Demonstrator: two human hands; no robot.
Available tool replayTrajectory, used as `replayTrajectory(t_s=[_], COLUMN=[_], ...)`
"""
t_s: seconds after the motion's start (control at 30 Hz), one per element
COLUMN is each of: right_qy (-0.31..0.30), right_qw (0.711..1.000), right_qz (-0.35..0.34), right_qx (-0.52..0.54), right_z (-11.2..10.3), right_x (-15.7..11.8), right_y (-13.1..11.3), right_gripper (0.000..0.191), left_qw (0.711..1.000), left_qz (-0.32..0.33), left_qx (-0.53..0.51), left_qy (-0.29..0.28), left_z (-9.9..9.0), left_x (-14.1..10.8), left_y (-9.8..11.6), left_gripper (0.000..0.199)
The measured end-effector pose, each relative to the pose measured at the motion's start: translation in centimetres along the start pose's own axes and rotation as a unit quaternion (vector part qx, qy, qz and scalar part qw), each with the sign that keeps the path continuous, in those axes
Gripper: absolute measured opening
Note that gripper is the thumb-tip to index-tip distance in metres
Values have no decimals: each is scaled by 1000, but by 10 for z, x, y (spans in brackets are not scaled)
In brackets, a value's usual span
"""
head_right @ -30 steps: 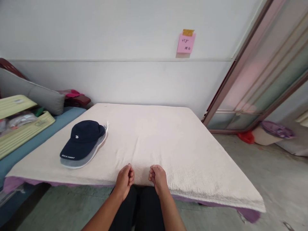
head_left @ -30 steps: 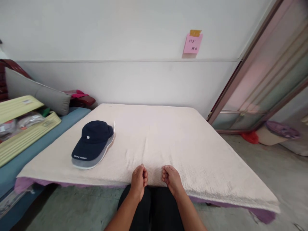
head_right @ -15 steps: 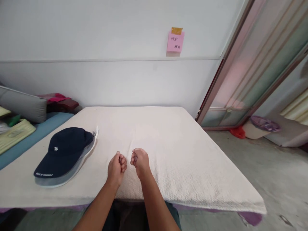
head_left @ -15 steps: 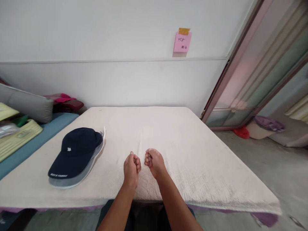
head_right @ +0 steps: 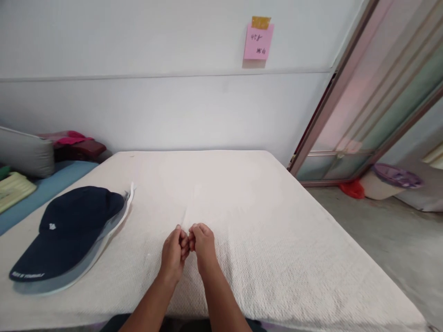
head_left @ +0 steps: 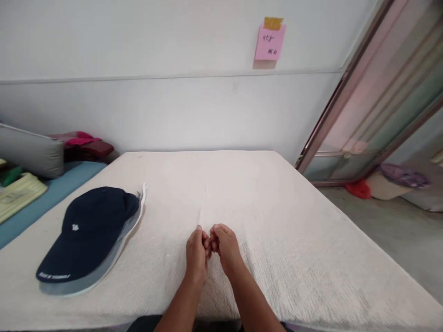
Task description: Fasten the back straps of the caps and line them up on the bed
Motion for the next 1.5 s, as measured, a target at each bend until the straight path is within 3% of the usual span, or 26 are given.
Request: replayTrajectory(t_s=[0.83, 1.03, 1.2, 1.37, 1.5], right_qy=[-14, -28, -13, -23, -48], right_qw=[1000, 999, 994, 963, 895], right_qz=[16, 18, 12, -13, -62], right_qx=[-18, -32, -108, -268, -439], right_z=[-1, 2, -1, -8, -4], right_x=[12, 13, 15, 23, 24], right_y=[8, 8, 5, 0, -3], right_gripper=[21, 21, 22, 18, 17], left_qw=[995, 990, 978, 946, 907], left_qz=[-66, -39, 8, 73, 111], left_qx=[22, 89, 171, 291, 392], left_qy=[-75, -104, -117, -121, -108], left_z=[8, 10, 10, 10, 2], left_x=[16, 15, 15, 16, 18], left_y=[0, 11, 20, 25, 27], left_gripper=[30, 31, 29, 21, 18])
Point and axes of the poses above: each hand's wrist, its own x-axis towards the middle knuckle, its own z-axis out of the palm, y = z × x, the point moved 10 cm from there along x, towards the middle knuckle, and after that the axes turned 3 degrees about -z, right-handed, at the moved point
